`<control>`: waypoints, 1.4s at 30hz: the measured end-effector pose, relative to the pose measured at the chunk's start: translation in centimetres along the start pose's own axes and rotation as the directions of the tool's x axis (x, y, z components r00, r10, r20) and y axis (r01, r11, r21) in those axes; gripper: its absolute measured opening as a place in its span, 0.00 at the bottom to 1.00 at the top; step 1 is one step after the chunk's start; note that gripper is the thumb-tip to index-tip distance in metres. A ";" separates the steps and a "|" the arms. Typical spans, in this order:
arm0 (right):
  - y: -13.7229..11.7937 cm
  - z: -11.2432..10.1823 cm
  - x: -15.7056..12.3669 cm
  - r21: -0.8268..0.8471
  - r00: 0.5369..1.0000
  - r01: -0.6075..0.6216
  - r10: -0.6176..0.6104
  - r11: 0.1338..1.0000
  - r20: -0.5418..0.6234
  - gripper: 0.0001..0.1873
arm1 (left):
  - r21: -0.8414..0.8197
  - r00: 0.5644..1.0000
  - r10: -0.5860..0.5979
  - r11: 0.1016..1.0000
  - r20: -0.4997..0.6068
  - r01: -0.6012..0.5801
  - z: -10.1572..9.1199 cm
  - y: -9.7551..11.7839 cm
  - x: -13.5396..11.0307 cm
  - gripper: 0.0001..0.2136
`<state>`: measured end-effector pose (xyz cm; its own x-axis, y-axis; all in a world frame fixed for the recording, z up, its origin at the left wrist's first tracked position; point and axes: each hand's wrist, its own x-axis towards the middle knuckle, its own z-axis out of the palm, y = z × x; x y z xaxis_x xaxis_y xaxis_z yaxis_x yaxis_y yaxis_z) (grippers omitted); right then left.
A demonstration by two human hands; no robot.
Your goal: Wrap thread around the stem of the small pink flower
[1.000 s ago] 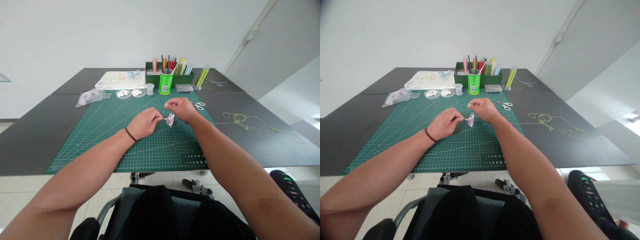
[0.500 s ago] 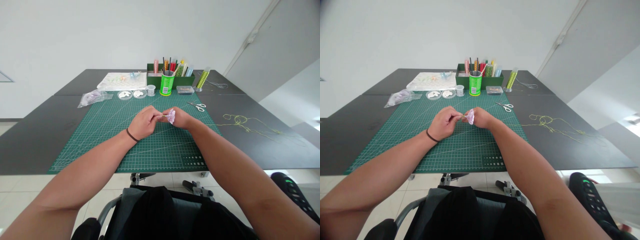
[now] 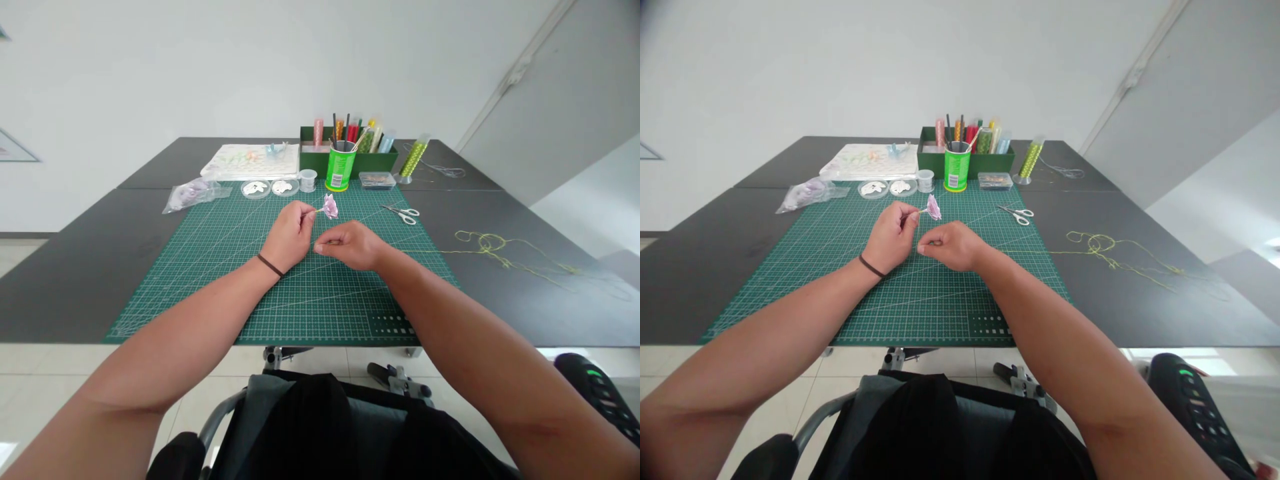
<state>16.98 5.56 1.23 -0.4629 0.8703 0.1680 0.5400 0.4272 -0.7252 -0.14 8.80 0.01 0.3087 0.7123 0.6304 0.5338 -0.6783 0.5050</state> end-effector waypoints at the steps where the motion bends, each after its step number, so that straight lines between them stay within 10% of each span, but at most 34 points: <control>1: -0.1 0.0 -0.1 -0.012 1.000 0.022 -0.022 1.000 -0.008 0.15 | 0.009 1.000 0.006 1.000 0.008 -0.006 0.0 -0.1 0.0 0.04; 26: -0.9 -1.1 -0.9 -0.015 0.984 0.118 -0.119 0.993 -0.135 0.16 | 0.068 0.995 0.054 0.996 0.081 -0.059 0.2 -0.3 -0.1 0.03; 42: -1.1 -2.2 -1.0 -0.239 0.860 0.006 -0.127 0.971 -0.495 0.14 | 0.052 0.956 0.141 0.986 0.258 -0.159 -0.4 0.6 -0.5 0.04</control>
<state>18.43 4.78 3.32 -0.1187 0.8151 0.5671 0.6898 0.4785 -0.5434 -0.24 7.96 0.25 0.5735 0.6318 0.5215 0.5182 -0.7728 0.3664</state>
